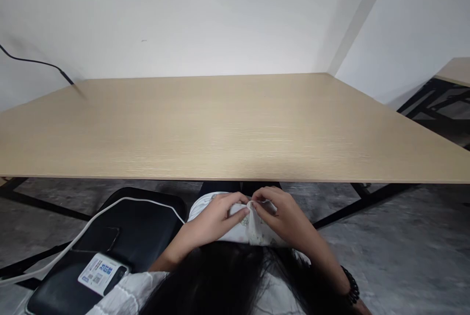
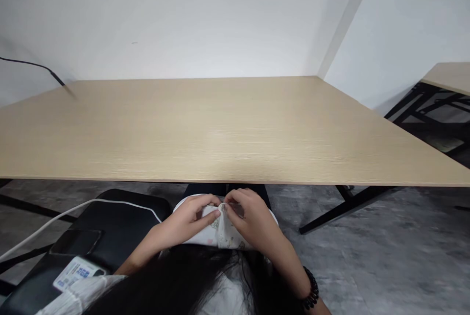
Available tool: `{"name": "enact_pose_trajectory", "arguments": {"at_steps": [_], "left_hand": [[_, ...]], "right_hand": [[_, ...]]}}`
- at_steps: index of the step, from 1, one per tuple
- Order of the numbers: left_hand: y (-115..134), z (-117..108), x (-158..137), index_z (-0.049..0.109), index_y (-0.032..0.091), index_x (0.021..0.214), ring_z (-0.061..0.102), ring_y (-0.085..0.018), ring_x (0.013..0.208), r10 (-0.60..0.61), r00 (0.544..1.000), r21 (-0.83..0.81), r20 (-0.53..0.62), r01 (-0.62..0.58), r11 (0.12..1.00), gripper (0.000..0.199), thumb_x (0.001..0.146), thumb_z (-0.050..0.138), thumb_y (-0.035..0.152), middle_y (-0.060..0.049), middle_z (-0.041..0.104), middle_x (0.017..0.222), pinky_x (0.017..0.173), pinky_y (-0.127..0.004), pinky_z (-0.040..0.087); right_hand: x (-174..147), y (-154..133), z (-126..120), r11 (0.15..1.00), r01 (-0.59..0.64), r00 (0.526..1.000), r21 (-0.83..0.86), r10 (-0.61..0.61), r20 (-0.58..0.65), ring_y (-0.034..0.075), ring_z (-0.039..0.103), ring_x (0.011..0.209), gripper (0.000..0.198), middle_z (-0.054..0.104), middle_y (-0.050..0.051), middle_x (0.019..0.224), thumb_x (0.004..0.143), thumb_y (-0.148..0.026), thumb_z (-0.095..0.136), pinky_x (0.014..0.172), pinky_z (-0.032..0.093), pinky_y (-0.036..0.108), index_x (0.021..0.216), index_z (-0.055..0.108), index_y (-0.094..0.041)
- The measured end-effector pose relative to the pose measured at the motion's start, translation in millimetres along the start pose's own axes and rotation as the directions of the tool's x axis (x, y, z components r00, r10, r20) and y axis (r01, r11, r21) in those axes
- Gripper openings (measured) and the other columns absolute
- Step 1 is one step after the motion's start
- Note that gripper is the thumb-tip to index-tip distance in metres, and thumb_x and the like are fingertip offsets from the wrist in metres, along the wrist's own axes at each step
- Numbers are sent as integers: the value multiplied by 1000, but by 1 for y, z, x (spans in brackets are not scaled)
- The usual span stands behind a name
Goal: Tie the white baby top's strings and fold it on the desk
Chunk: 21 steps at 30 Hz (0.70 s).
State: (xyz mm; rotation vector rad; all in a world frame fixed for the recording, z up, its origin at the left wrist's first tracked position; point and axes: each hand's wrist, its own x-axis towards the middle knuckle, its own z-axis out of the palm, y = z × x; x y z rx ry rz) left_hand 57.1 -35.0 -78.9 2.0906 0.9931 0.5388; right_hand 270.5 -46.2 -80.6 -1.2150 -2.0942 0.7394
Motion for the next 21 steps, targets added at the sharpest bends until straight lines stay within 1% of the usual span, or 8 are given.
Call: {"name": "enact_pose_trajectory", "arguments": {"at_steps": [3,6,11,14,15,17,19,21], "left_hand": [[1,2,-1,66,20,103,54,-13,67,-19,998,7,-51,20,1000,27,100,54,44,2,67,84,66,-25,41],[2,3,-1,67,19,97,53,-13,68,-27,995,-21,-98,25,999,29,100,53,44,2,65,80,64,-24,39],[4,-5,-3,67,19,99,55,-13,68,-65,995,-19,-76,64,998,30,98,56,47,1,67,83,64,-24,41],[8,-11,-6,67,24,116,61,-19,91,-10,1000,65,-21,11,998,38,88,70,50,-3,66,103,82,-29,46],[9,-12,-7,67,26,118,60,-22,103,26,1000,100,-9,-25,995,39,86,73,48,-5,65,113,90,-33,45],[12,-12,-7,70,27,111,54,-26,120,112,993,156,32,-116,981,26,89,72,40,-6,61,127,103,-39,39],[15,-11,-7,69,25,104,52,-25,125,191,978,163,89,-203,965,10,96,63,28,-5,63,127,110,-42,32],[16,-9,-7,66,24,106,57,-21,120,223,969,127,109,-236,963,15,100,53,21,-3,67,119,112,-41,30]], "right_hand": [[0,-4,0,995,94,995,-18,-95,-23,20,60,87,10,68,4,90,92,-13,56,79,45,33,91,63,-20],[-3,-11,-4,990,136,986,24,-133,-96,20,59,88,11,66,5,90,92,-12,54,79,46,32,93,61,-20],[-10,-16,-17,987,100,967,126,-67,-247,18,57,78,9,62,2,83,91,-15,52,69,43,28,89,58,-20],[-11,-14,-22,987,43,960,156,2,-279,16,55,71,9,58,0,77,89,-15,50,63,40,27,85,55,-20],[-11,-13,-23,987,31,960,155,13,-279,16,54,70,9,57,0,75,89,-15,49,62,40,27,85,54,-20],[-11,-13,-23,990,32,970,141,3,-245,15,52,69,8,56,-1,75,87,-13,48,62,40,27,86,52,-21],[-11,-17,-24,990,65,986,125,-44,-158,15,54,72,9,57,-1,79,86,-12,50,65,41,26,90,52,-21],[-12,-21,-24,989,100,994,108,-95,-54,16,58,80,12,61,1,87,86,-13,53,70,44,27,96,53,-21]]}}
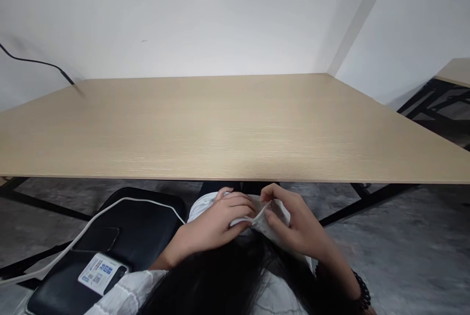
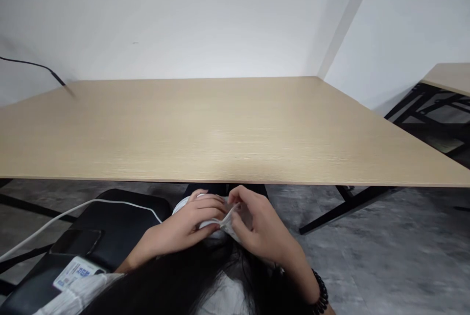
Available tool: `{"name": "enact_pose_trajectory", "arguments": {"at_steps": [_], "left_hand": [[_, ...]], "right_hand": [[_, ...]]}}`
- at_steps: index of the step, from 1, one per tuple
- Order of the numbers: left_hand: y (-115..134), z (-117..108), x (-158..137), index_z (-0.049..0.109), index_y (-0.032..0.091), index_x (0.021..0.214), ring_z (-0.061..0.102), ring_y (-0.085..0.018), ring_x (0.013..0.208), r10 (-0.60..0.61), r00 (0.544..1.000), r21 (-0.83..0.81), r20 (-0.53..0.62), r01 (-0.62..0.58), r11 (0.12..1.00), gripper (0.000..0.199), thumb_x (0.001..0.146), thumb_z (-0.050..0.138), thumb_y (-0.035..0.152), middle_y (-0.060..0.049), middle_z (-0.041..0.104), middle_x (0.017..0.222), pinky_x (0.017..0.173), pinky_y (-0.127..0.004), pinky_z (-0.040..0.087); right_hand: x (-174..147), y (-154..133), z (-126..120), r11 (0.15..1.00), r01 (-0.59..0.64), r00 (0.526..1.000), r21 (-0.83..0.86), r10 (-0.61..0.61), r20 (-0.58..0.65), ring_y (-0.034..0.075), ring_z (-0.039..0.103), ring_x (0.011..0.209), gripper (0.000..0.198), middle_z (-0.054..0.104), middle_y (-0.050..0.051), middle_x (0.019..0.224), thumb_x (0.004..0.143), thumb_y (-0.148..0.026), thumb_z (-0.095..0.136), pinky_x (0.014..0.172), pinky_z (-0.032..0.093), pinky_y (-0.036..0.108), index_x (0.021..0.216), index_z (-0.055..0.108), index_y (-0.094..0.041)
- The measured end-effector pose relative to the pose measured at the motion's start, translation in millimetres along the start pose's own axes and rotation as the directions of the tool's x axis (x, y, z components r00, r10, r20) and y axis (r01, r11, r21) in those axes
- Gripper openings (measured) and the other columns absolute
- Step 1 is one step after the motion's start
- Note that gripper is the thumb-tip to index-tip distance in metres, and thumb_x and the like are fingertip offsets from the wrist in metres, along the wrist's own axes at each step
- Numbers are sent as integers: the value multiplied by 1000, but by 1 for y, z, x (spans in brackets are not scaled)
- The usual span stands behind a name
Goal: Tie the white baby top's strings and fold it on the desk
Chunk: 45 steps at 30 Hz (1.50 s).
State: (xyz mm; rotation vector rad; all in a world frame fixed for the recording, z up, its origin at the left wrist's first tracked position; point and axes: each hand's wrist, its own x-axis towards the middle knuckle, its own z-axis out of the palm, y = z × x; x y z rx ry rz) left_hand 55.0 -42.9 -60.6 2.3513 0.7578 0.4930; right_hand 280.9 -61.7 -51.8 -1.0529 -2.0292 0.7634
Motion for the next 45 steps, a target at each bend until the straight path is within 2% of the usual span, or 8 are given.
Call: {"name": "enact_pose_trajectory", "arguments": {"at_steps": [6,21,26,32,35,38,41,45], "left_hand": [[-2,4,-2,64,21,111,62,-19,103,-86,994,-92,-66,80,993,20,103,48,28,-6,68,111,93,-32,47],[-7,7,-3,74,25,116,58,-16,84,-44,981,-157,-191,14,988,26,102,53,32,-4,62,90,73,-27,47],[-11,11,-4,74,26,118,58,-16,81,-99,976,-175,-193,65,982,27,101,56,36,-4,65,89,72,-26,46],[-11,11,-3,76,23,100,61,-15,78,-179,952,-157,-248,143,977,15,92,69,33,-1,68,85,72,-26,45],[-11,7,-4,74,22,100,61,-16,80,-166,947,-152,-274,127,980,24,84,79,38,-1,68,87,73,-26,46],[-14,2,-7,74,21,96,58,-15,75,-111,936,-72,-333,92,993,15,89,73,34,-1,61,81,69,-26,45],[-19,-2,-11,73,21,98,56,-16,80,3,891,75,-454,34,997,16,98,57,21,-2,56,84,72,-27,44],[-23,-4,-12,71,21,99,56,-19,90,151,812,342,-563,63,937,22,97,52,10,-6,59,94,80,-32,43]], "right_hand": [[0,0,5,1000,-26,992,-9,27,126,16,60,79,9,64,2,89,89,-19,61,70,46,27,97,57,-21],[-2,5,7,999,31,999,-13,-31,32,14,59,73,7,63,1,80,93,-18,61,64,45,25,87,61,-21],[-1,2,8,1000,12,997,-17,-11,76,14,60,72,6,64,1,81,93,-19,60,63,45,25,88,60,-21],[-2,-2,5,999,23,986,32,-28,166,13,60,75,4,66,0,86,93,-19,59,67,47,23,92,61,-22],[-4,0,0,998,43,994,34,-46,99,13,58,71,6,65,0,82,95,-21,58,63,45,22,90,62,-22],[-7,4,-9,997,59,998,-39,-59,21,13,56,68,8,63,0,77,96,-24,58,60,43,23,90,62,-22],[-9,7,-15,986,71,995,-150,-58,87,14,57,68,10,65,1,81,93,-32,67,60,42,25,94,64,-22],[-8,13,-12,968,78,985,-240,-37,168,14,61,68,10,69,1,82,96,-32,63,60,41,26,99,69,-24]]}}
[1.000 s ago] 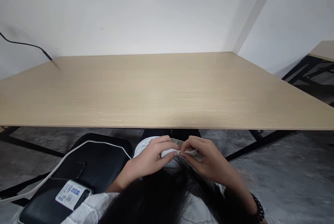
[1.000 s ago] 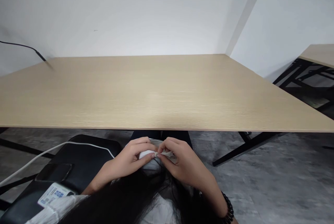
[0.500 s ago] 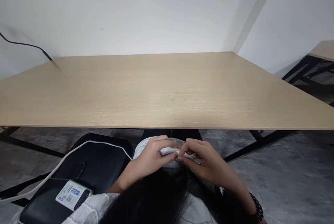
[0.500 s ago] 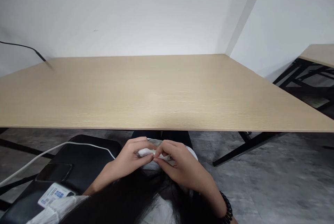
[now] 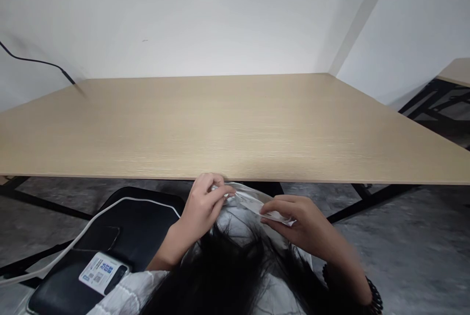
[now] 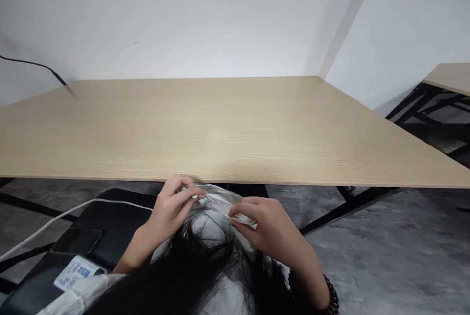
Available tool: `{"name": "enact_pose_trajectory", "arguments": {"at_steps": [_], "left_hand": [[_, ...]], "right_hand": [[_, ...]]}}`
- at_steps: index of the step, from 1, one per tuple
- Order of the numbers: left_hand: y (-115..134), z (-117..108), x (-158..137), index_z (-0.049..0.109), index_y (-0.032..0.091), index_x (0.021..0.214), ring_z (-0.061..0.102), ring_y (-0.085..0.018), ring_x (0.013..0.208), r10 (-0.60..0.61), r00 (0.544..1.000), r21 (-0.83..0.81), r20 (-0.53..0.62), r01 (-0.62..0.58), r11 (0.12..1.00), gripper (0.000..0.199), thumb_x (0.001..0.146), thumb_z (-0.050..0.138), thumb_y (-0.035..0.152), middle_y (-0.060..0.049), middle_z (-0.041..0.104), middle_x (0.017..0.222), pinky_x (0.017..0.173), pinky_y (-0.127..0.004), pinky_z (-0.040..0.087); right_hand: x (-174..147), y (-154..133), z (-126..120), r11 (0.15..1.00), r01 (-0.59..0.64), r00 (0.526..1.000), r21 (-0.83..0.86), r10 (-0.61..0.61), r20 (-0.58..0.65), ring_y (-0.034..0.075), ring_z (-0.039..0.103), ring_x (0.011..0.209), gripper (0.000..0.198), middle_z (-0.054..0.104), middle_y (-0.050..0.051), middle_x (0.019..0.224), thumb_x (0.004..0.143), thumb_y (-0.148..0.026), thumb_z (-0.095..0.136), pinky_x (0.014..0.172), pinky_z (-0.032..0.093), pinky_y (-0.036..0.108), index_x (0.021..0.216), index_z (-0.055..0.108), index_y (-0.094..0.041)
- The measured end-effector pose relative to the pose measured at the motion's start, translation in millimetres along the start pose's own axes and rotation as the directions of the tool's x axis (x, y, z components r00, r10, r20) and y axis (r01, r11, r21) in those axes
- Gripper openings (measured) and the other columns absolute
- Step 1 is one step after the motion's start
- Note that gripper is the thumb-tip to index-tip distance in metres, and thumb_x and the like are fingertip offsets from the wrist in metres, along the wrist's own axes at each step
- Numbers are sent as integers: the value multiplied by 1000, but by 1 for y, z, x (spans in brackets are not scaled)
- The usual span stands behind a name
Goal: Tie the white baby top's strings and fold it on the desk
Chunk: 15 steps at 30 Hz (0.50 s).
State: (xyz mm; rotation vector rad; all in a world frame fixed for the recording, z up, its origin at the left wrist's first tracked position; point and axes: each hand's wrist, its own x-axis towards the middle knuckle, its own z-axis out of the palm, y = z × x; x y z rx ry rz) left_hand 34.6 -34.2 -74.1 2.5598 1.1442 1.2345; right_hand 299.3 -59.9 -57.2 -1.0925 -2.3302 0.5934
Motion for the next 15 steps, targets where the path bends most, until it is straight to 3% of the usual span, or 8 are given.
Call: {"name": "enact_pose_trajectory", "arguments": {"at_steps": [2,4,9,11,15], "left_hand": [[1,2,1,69,21,97,56,-21,95,51,999,96,9,-51,994,27,94,48,4,-7,62,98,84,-36,42],[3,5,2,67,20,98,56,-22,99,115,987,93,111,-126,988,30,93,46,0,-6,66,101,89,-39,41],[12,18,4,61,18,115,57,-22,106,231,880,-81,416,-217,973,27,95,46,7,-7,68,113,97,-38,43],[13,22,4,61,18,116,58,-23,106,228,862,-90,453,-210,974,25,96,47,11,-8,67,114,97,-38,44],[11,22,5,61,19,109,59,-22,104,218,879,-73,423,-207,976,18,99,46,17,-9,65,115,95,-37,46]], "right_hand": [[2,1,4,1000,1,1000,-22,-1,-2,15,62,69,13,69,1,80,99,-28,58,61,41,26,99,70,-24],[4,1,6,999,2,999,-37,-3,-38,15,61,71,14,67,2,80,100,-25,56,63,42,27,99,70,-23],[7,-4,5,998,31,993,52,-25,-115,18,59,89,8,62,5,94,97,-16,55,78,47,30,94,61,-20],[8,-5,6,994,18,993,107,-6,-116,18,58,90,9,61,5,96,97,-14,53,78,47,29,94,57,-21],[8,-4,10,979,-70,990,189,92,-108,16,57,80,10,62,2,88,98,-13,50,70,44,27,94,54,-21]]}}
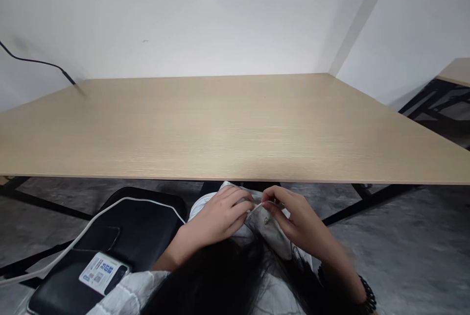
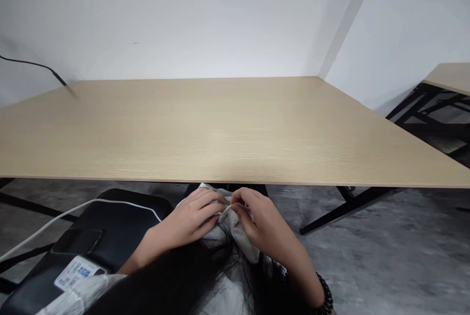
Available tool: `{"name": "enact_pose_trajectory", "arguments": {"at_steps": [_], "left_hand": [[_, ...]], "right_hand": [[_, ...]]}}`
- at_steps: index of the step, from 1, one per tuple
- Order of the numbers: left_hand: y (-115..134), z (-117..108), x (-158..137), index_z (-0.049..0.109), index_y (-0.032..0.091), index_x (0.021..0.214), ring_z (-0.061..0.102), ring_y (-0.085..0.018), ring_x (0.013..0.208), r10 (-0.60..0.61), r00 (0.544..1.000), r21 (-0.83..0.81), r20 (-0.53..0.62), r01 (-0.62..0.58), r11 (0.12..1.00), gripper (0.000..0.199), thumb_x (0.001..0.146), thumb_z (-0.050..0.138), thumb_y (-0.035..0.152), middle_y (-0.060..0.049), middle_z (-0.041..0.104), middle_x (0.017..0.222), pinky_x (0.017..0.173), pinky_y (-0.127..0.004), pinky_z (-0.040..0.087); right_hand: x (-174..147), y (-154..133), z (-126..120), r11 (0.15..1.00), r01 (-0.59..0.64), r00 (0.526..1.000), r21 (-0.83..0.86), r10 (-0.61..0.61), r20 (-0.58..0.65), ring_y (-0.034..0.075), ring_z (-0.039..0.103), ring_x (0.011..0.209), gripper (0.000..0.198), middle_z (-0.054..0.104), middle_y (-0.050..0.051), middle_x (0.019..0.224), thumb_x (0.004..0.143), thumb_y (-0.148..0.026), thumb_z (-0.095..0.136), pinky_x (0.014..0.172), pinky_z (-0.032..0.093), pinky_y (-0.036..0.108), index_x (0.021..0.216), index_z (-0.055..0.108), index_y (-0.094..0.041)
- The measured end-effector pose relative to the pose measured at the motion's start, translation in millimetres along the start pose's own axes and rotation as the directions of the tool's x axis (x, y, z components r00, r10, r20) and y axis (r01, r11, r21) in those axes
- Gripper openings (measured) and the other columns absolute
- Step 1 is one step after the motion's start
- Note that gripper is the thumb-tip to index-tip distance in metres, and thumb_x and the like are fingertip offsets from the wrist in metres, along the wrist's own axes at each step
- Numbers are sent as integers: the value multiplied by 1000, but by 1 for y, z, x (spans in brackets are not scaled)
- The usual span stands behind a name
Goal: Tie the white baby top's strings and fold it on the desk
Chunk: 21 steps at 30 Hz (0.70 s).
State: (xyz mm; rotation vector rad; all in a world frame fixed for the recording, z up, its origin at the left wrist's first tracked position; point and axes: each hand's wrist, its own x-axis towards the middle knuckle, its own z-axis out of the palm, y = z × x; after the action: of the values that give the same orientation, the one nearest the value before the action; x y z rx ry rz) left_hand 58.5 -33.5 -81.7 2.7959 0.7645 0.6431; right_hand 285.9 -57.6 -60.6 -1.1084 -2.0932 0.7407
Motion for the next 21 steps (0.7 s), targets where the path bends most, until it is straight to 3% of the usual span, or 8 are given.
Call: {"name": "enact_pose_trajectory", "arguments": {"at_steps": [5,14,21], "left_hand": [[1,-2,-2,61,18,102,59,-19,86,1,999,0,35,-1,1000,18,102,43,22,-5,65,94,81,-32,47],[-2,-3,-5,59,18,113,63,-18,82,6,1000,-61,-4,-6,998,18,102,47,24,-4,65,89,77,-29,49],[-2,1,-6,63,17,109,64,-17,75,35,995,-1,-92,-35,999,23,106,45,31,-3,69,84,72,-29,50]], "right_hand": [[1,2,3,995,-86,994,50,89,-64,14,57,73,9,63,-1,82,96,-14,51,66,42,25,94,56,-21],[1,2,-1,989,-118,987,88,126,-100,14,55,71,7,60,-1,80,96,-17,52,66,41,25,91,55,-21],[-1,-2,-8,991,-114,993,75,116,-16,13,53,69,8,60,-1,79,95,-16,52,61,39,25,89,55,-21]]}}
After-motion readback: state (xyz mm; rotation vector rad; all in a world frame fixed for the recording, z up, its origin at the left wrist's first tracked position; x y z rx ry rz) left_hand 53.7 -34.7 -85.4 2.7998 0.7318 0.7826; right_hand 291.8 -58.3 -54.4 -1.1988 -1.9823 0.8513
